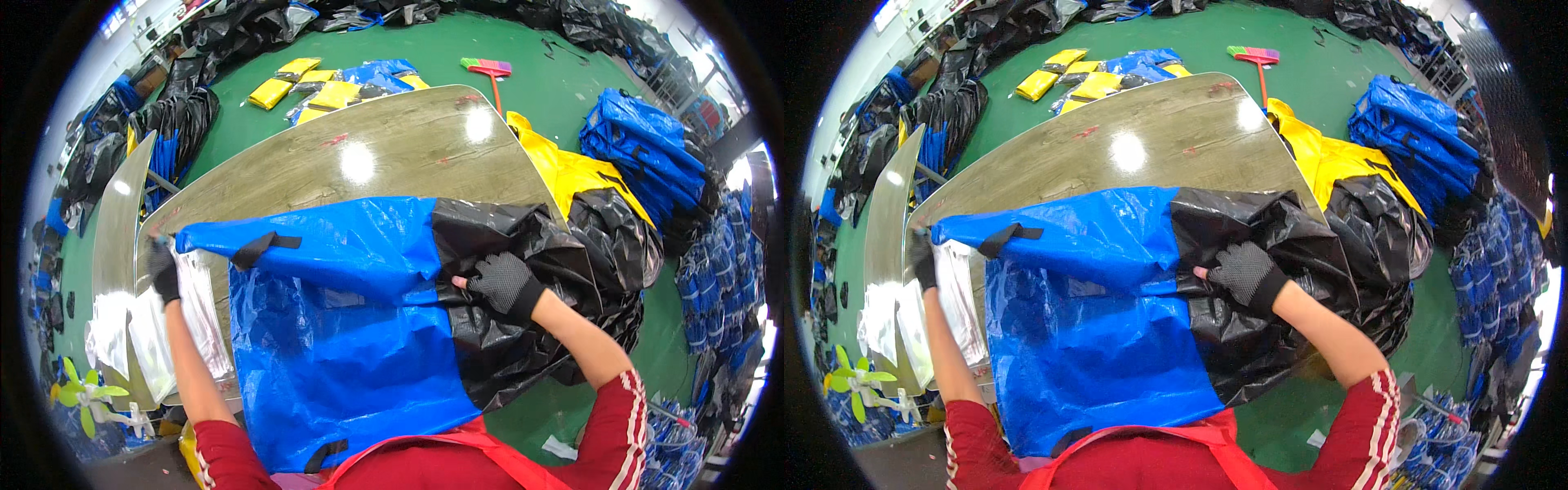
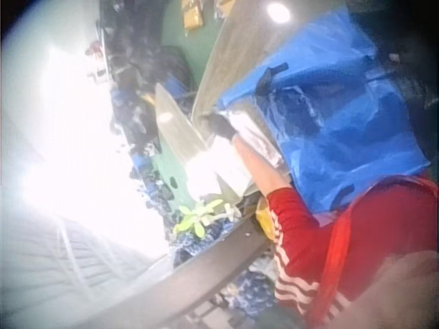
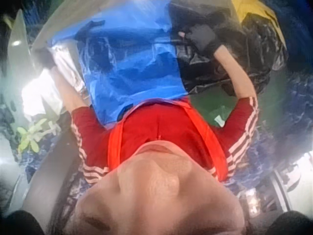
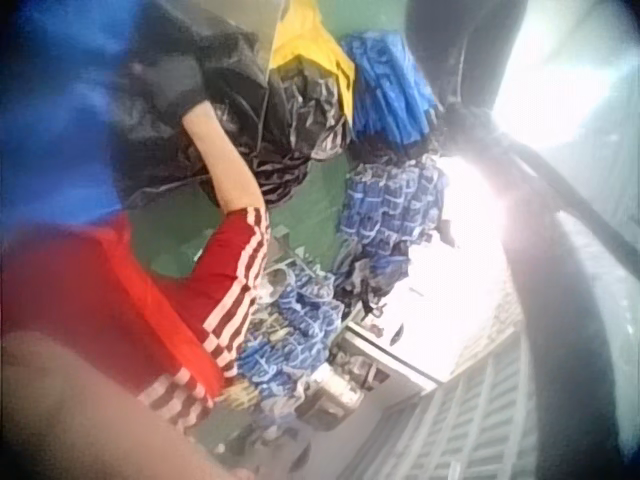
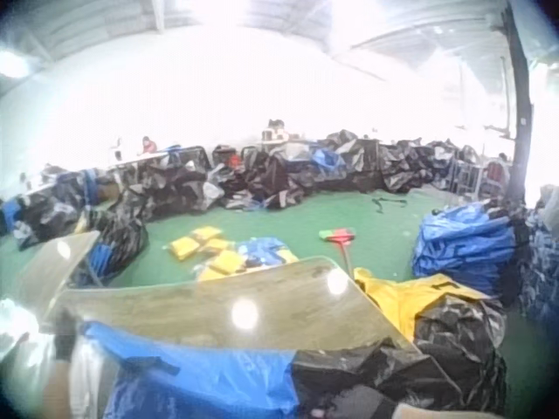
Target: The person repeatedly folds yellow and blue plastic bags on a table, then places each folded bag into a clear plastic packaging bag. The person handles the bags one at a time, folding them neatly before packaging.
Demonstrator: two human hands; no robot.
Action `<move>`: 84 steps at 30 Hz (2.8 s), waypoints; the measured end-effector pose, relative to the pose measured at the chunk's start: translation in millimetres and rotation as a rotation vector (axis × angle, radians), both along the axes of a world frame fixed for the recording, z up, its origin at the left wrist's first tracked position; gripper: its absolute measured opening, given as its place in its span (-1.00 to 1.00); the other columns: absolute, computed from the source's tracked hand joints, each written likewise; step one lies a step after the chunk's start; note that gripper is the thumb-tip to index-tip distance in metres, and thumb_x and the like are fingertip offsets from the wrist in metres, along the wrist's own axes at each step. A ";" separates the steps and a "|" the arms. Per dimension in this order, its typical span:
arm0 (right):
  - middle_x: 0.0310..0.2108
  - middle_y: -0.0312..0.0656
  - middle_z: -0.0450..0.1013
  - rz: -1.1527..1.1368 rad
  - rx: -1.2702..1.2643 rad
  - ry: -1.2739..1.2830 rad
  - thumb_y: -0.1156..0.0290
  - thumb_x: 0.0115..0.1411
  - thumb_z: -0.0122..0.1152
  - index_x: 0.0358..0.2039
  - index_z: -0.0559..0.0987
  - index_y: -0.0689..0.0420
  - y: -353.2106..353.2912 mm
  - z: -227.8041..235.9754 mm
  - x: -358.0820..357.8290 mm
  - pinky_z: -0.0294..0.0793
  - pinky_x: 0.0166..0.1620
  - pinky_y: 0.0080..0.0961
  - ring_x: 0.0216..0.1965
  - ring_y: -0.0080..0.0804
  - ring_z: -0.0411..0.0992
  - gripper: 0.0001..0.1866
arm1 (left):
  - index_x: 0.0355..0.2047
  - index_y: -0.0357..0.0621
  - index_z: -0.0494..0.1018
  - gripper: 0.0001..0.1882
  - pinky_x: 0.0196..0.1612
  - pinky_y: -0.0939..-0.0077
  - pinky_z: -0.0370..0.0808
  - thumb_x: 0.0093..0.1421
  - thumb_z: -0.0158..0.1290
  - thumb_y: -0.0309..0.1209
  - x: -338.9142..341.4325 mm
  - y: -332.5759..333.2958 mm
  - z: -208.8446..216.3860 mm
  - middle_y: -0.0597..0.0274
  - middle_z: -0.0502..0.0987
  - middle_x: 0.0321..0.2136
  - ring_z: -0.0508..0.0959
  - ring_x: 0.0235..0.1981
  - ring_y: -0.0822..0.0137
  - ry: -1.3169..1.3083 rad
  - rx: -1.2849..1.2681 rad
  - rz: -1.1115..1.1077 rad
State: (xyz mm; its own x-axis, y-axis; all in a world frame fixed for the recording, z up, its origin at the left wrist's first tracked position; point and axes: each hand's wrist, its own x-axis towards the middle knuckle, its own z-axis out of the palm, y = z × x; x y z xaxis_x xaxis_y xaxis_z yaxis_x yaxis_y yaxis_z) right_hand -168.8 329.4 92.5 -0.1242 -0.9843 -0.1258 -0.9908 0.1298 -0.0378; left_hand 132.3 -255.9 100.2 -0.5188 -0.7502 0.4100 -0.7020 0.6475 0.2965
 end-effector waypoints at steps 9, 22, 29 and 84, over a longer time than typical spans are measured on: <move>0.20 -0.14 0.24 -0.377 -0.164 0.234 -0.12 -0.02 0.25 0.19 0.34 -0.10 1.8 34.8 -12.8 0.01 0.17 0.16 0.23 -0.03 0.15 -0.23 | 0.24 -0.03 0.24 -0.21 0.31 -0.12 -0.12 0.13 -0.05 0.20 -91.9 195.9 -18.7 0.02 0.20 0.27 0.10 0.32 -0.09 -0.606 -0.135 -0.695; -0.20 0.08 0.52 -1.008 -0.281 -0.358 -0.04 -0.01 0.30 -0.12 0.49 0.16 38.9 29.6 -107.1 0.44 -0.03 -0.25 -0.11 0.01 0.49 -0.41 | 0.27 -0.11 0.19 -0.31 0.37 -0.03 -0.16 0.20 0.03 -0.07 -99.7 284.3 -43.4 -0.08 0.11 0.31 -0.01 0.36 -0.12 0.015 0.472 -1.005; 0.10 -0.02 0.34 -0.362 -0.469 0.057 0.08 0.11 0.12 0.10 0.43 -0.02 -83.7 2.5 -124.0 0.20 0.20 -0.13 0.16 -0.12 0.27 -0.46 | 0.30 -0.02 0.15 -0.25 0.35 -0.20 -0.33 0.18 -0.03 0.07 -185.6 331.3 -65.6 -0.14 -0.01 0.34 -0.12 0.39 -0.13 -0.140 -0.107 -0.938; -0.35 0.20 0.54 -0.393 0.197 -0.392 -0.34 -0.01 0.14 -0.36 0.63 0.31 -64.9 -38.8 -74.7 0.48 -0.23 -0.20 -0.29 0.04 0.53 -0.21 | 0.19 -0.30 0.23 -0.42 0.34 0.18 0.03 0.10 -0.11 -0.47 96.2 242.7 -9.9 -0.17 0.20 0.23 0.18 0.27 -0.09 0.234 -0.209 -0.055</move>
